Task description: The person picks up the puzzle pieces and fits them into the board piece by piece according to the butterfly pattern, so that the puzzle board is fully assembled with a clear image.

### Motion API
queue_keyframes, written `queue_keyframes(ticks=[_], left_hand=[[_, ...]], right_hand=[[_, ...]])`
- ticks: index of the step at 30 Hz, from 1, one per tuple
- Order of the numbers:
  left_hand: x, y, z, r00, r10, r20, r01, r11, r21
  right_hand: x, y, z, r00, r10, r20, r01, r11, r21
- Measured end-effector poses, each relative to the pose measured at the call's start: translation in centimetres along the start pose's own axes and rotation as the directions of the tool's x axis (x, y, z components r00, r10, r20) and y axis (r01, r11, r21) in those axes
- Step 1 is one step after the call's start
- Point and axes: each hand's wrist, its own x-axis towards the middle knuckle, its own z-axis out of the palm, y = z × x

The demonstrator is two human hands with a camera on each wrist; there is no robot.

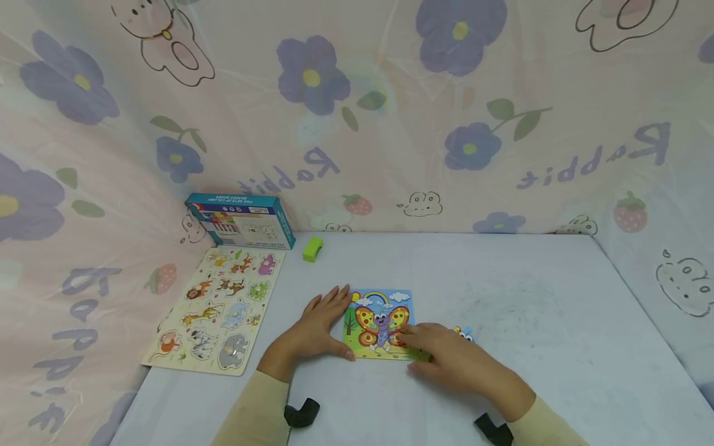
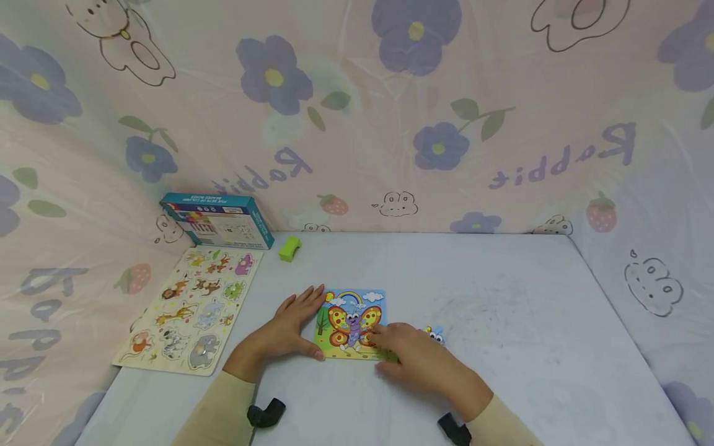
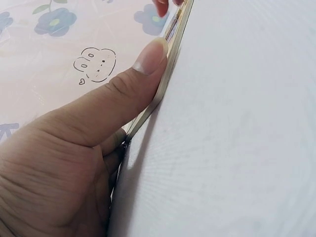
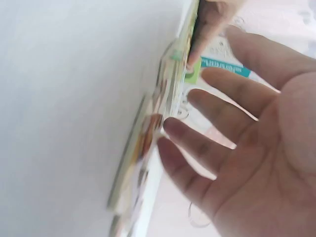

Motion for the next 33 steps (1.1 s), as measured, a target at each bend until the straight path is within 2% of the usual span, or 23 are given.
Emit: queue_keyframes(ticks=[2, 5, 7, 11, 13, 16, 19, 20, 23, 27, 33], left_hand=[[0.0, 0.1, 0.0, 1.000, 0.001, -0.001, -0.001, 1.000, -0.005], [0.0, 0.1, 0.0, 1.000, 0.002, -0.001, -0.002, 1.000, -0.008], [0.0, 0.1, 0.0, 1.000, 0.003, 0.000, -0.003, 1.000, -0.010], [0.0, 0.0, 0.1, 1.000, 0.001, -0.004, -0.001, 1.000, -0.003], [0.0, 0.0, 0.1, 1.000, 0.001, -0.008, -0.001, 1.000, 0.002], [0.0, -0.1, 0.1, 1.000, -0.001, -0.008, 0.001, 1.000, 0.005], [0.1, -0.1, 0.2, 1.000, 0.002, -0.002, -0.002, 1.000, 0.002], [0.1, -0.1, 0.2, 1.000, 0.003, 0.001, -0.003, 1.000, 0.003], [0.1, -0.1, 0.2, 1.000, 0.006, 0.001, -0.006, 1.000, 0.004], [0.1, -0.1, 0.2, 1.000, 0.006, -0.007, -0.006, 1.000, 0.003], [0.0, -0.3, 0.2, 1.000, 0.002, -0.004, -0.002, 1.000, 0.014]], right_hand=[[-0.3, 0.7, -0.3, 0.999, 0.030, -0.033, -0.026, 0.994, 0.107], [-1.0, 1.8, -0.9, 0.989, 0.099, -0.112, -0.065, 0.958, 0.280], [-1.5, 2.9, -1.2, 0.972, 0.145, -0.183, -0.065, 0.922, 0.383], [-2.3, 5.3, -1.8, 0.930, 0.220, -0.294, -0.019, 0.828, 0.561], [-2.7, 6.5, -1.9, 0.912, 0.248, -0.327, 0.011, 0.782, 0.623], [-3.4, 8.1, -1.9, 0.899, 0.259, -0.355, 0.065, 0.721, 0.690], [-4.1, 9.2, -1.9, 0.900, 0.251, -0.357, 0.090, 0.693, 0.715], [-4.3, 9.5, -1.9, 0.903, 0.253, -0.347, 0.083, 0.691, 0.718], [-4.6, 9.9, -1.8, 0.920, 0.260, -0.292, 0.017, 0.721, 0.693], [-4.9, 10.2, -1.8, 0.945, 0.248, -0.212, -0.078, 0.801, 0.594], [-5.3, 10.0, -2.2, 0.973, 0.173, -0.151, -0.094, 0.900, 0.427]])
